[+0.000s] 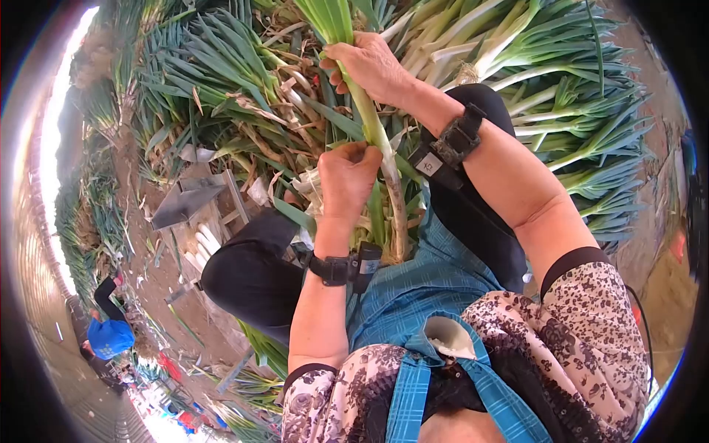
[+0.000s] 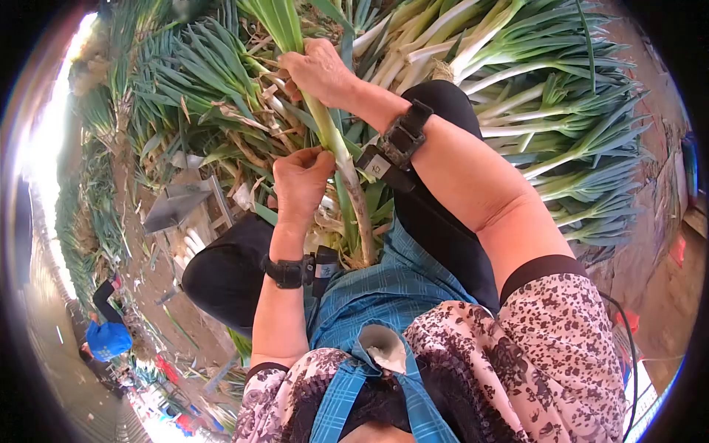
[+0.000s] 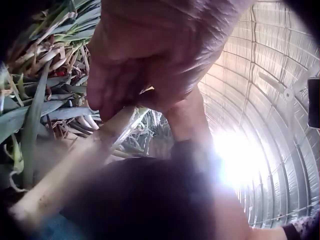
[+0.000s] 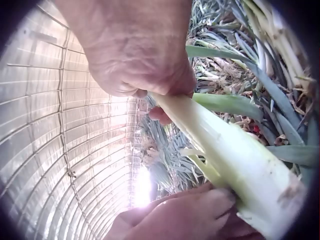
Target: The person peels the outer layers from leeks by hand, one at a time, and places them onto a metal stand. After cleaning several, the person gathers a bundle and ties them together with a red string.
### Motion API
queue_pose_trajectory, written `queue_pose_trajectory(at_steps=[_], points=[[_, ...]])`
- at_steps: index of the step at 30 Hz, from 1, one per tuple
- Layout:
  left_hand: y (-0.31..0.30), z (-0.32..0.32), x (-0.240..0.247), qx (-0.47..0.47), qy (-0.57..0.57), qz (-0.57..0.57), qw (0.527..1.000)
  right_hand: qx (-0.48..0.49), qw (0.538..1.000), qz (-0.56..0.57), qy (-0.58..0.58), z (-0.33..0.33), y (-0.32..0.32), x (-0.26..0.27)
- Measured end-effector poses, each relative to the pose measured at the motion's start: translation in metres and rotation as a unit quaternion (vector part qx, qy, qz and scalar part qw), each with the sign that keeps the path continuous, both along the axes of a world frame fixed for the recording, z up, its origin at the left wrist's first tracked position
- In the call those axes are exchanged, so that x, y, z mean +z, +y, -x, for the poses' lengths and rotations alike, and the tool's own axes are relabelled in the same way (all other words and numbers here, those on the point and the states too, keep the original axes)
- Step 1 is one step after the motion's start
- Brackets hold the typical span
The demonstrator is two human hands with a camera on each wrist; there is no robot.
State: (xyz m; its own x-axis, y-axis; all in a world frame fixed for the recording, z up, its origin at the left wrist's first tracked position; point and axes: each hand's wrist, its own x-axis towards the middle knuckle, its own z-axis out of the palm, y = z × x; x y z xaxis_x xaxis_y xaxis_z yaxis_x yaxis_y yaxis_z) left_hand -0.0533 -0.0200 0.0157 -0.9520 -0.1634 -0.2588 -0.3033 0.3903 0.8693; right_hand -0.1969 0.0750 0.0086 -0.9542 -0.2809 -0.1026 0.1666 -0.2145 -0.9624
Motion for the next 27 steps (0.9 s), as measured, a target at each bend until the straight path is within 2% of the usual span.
queue_pose_trajectory(at_steps=[2, 3, 5, 6, 7, 9, 10, 11, 12, 13, 15, 17, 18, 19, 20, 21, 22, 24, 26, 27], points=[[0.001, -0.004, -0.004, 0.044, -0.025, -0.068, 0.996, -0.003, 1.0, -0.006, -0.004, -0.002, 0.002, 0.007], [0.0, -0.007, -0.01, 0.044, -0.025, -0.068, 0.996, -0.005, 1.0, 0.025, -0.013, -0.007, 0.003, 0.01], [-0.004, -0.01, -0.022, 0.156, -0.079, -0.306, 0.936, -0.005, 0.998, 0.058, -0.019, -0.01, 0.001, 0.012], [-0.005, -0.014, -0.028, 0.156, -0.102, -0.365, 0.912, -0.026, 0.997, 0.073, -0.011, -0.012, 0.001, 0.012], [-0.006, -0.019, -0.036, 0.156, -0.1, -0.366, 0.912, -0.047, 0.995, 0.086, -0.003, -0.013, 0.002, 0.011], [-0.013, -0.033, -0.067, 0.138, -0.204, -0.372, 0.895, -0.039, 0.994, 0.103, -0.01, -0.007, 0.014, 0.015], [-0.02, -0.038, -0.07, 0.103, -0.269, -0.396, 0.872, -0.032, 0.992, 0.122, -0.017, -0.004, 0.017, 0.021], [-0.022, -0.043, -0.075, 0.102, -0.267, -0.395, 0.873, -0.032, 0.992, 0.124, -0.015, -0.004, 0.019, 0.025], [-0.021, -0.049, -0.081, 0.123, -0.243, -0.449, 0.851, -0.005, 0.988, 0.151, -0.029, -0.006, 0.023, 0.027], [-0.017, -0.052, -0.074, 0.145, -0.219, -0.503, 0.823, 0.024, 0.983, 0.175, -0.044, -0.01, 0.026, 0.028], [-0.015, -0.039, -0.053, 0.139, -0.193, -0.533, 0.812, 0.031, 0.983, 0.173, -0.059, -0.008, 0.027, 0.025], [-0.005, -0.022, -0.013, 0.16, -0.195, -0.516, 0.819, 0.028, 0.975, 0.202, -0.09, -0.008, 0.027, 0.024], [-0.003, -0.019, -0.028, 0.132, -0.187, -0.433, 0.872, 0.028, 0.975, 0.203, -0.089, -0.008, 0.026, 0.024], [0.0, -0.021, -0.038, 0.132, -0.186, -0.433, 0.872, 0.017, 0.971, 0.216, -0.099, -0.007, 0.027, 0.026], [0.002, -0.025, -0.047, 0.032, -0.124, -0.224, 0.966, 0.006, 0.967, 0.23, -0.109, -0.006, 0.028, 0.026], [0.002, -0.031, -0.057, -0.07, -0.056, 0.0, 0.996, 0.005, 0.967, 0.231, -0.109, -0.005, 0.029, 0.025], [0.0, -0.042, -0.068, -0.067, -0.051, -0.022, 0.996, -0.027, 0.968, 0.221, -0.115, -0.001, 0.031, 0.024], [-0.017, -0.078, -0.094, -0.204, 0.025, 0.195, 0.959, -0.077, 0.968, 0.2, -0.131, 0.01, 0.043, 0.026], [-0.08, -0.135, -0.176, -0.317, 0.027, 0.203, 0.926, -0.113, 0.975, 0.168, -0.094, 0.015, 0.054, 0.031], [-0.086, -0.122, -0.16, -0.319, 0.031, 0.205, 0.925, -0.152, 0.977, 0.135, -0.063, 0.018, 0.059, 0.032]])
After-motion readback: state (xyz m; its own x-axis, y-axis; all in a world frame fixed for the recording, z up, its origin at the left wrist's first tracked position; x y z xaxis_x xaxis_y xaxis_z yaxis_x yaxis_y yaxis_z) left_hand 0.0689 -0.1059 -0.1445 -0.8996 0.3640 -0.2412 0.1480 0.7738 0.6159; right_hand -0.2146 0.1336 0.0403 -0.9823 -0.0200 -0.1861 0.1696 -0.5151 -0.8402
